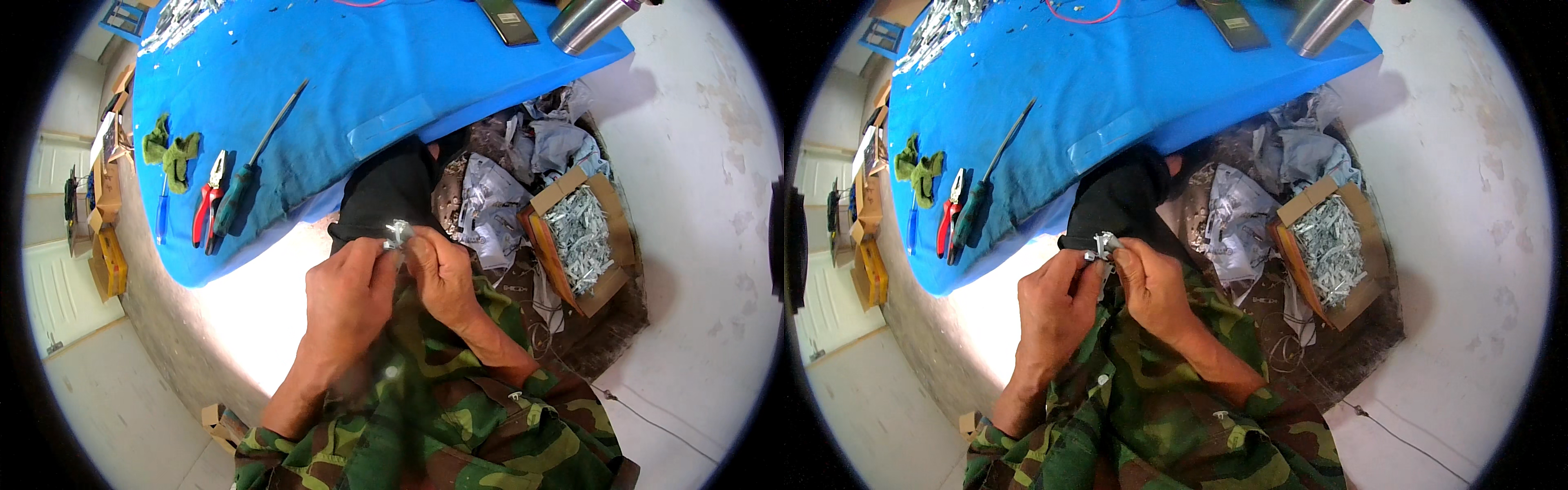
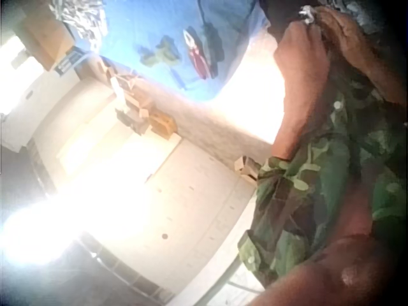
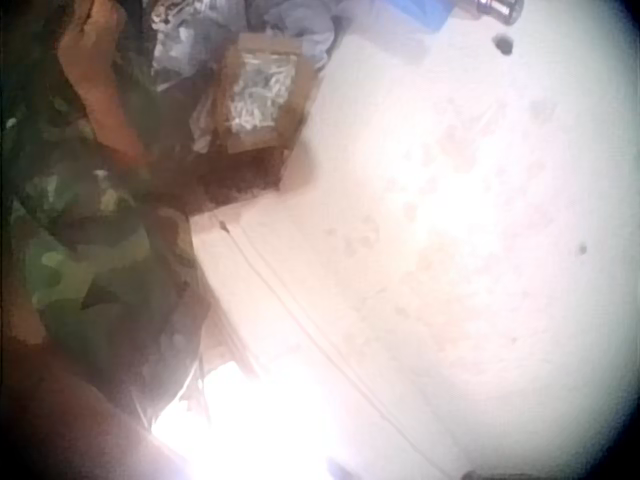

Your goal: The person uses a screwdriver to loosen screws and disassemble parts of a small electrical component, then places the separated pieces on a blue table.

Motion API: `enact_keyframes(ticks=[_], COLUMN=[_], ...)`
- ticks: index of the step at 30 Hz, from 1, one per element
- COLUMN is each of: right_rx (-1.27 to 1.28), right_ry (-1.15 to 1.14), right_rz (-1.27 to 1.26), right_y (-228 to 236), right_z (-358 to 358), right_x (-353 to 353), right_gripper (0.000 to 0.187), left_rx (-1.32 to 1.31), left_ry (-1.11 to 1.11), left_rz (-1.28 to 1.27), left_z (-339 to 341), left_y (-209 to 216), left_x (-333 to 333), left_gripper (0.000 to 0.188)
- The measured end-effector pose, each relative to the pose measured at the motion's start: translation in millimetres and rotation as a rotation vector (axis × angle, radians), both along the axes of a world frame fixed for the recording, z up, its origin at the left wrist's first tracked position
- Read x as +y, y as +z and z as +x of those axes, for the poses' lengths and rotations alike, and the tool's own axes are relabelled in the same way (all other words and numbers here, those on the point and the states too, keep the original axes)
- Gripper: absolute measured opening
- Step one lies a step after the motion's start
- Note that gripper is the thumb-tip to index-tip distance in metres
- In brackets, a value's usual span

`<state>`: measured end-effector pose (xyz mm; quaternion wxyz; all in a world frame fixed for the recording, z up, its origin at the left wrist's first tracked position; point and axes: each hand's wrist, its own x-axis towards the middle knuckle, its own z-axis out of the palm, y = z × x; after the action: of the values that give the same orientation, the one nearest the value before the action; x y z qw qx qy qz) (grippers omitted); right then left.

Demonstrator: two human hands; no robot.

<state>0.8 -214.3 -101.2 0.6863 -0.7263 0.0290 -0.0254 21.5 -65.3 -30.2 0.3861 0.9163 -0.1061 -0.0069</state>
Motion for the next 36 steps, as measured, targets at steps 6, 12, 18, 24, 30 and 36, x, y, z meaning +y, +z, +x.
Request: enact_keyframes(ticks=[6,12,18,24,30,36], right_rx=[0.436,0.475,0.475,0.395,0.356,0.260], right_ry=[0.203,0.205,0.203,0.238,0.205,0.092], right_rz=[0.723,0.817,1.067,1.056,0.904,0.836], right_y=[1,3,-9,-16,-20,-24], right_z=[-3,5,4,3,-2,-8], right_x=[-25,-33,-38,-44,-50,-59], right_gripper=[0.047,0.052,0.044,0.041,0.039,0.035], left_rx=[0.500,0.578,0.518,0.437,0.284,0.161], left_ry=[0.016,0.087,0.169,0.203,0.318,0.370], left_rz=[-0.578,-0.605,-0.678,-0.636,-0.661,-0.688], left_z=[14,17,24,31,41,65], left_y=[-24,-31,-32,-34,-31,-35], left_x=[22,24,35,51,61,87], left_gripper=[0.022,0.024,0.021,0.023,0.025,0.028])
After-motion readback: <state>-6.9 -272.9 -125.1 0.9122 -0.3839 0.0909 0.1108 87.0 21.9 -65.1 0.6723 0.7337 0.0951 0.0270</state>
